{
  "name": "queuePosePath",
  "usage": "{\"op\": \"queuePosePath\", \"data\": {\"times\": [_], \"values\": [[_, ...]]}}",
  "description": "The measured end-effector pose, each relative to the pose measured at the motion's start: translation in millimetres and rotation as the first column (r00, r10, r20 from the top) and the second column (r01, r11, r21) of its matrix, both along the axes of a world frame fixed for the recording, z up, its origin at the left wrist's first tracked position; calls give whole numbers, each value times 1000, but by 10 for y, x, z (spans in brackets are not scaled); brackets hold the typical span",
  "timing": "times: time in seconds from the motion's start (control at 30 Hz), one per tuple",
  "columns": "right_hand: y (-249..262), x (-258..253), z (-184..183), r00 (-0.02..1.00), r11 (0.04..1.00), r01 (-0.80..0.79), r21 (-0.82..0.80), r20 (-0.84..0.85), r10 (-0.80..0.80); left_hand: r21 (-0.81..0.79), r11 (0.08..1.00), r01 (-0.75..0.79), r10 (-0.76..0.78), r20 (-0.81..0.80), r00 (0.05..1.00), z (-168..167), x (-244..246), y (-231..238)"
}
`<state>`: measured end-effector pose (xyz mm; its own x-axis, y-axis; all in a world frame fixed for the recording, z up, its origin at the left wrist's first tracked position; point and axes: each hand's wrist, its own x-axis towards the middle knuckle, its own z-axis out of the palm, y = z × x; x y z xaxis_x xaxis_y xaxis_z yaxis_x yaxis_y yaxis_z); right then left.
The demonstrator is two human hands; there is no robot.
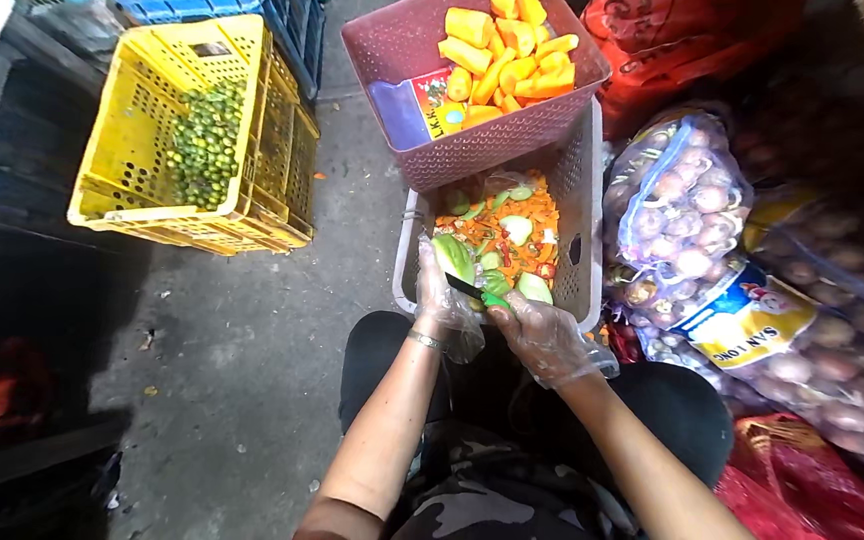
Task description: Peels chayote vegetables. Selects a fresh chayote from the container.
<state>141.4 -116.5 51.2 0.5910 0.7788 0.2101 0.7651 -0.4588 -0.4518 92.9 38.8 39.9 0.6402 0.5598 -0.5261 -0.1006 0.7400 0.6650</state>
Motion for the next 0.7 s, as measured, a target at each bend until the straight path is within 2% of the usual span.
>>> {"op": "queuePosePath", "data": {"times": [0.1,0.2,0.27,0.43,0.47,0.53,0.6,0.7], "values": [[69,36,-11,999,997,25,-69,-35,-28,62,998,7,-4,-38,999,3,3,-25],[222,196,154,961,934,-7,-356,-261,-92,144,989,35,-22,-89,996,7,13,-56],[346,318,191,938,882,-64,-467,-331,-107,163,985,64,-48,-99,994,-34,13,-26],[492,458,62,949,887,-42,-460,-297,-109,8,999,48,-46,-131,990,-2,67,21],[502,462,35,938,890,-21,-455,-318,-141,19,999,44,-41,-147,988,-22,70,3],[501,468,21,881,899,48,-435,-406,-243,185,983,7,28,-185,982,-90,95,-110],[537,424,19,870,901,47,-431,-426,-249,321,944,71,-6,-199,980,-142,93,-71],[491,322,-26,808,865,-35,-501,-524,-270,246,957,151,-98,-215,972,-209,45,-74]]}}
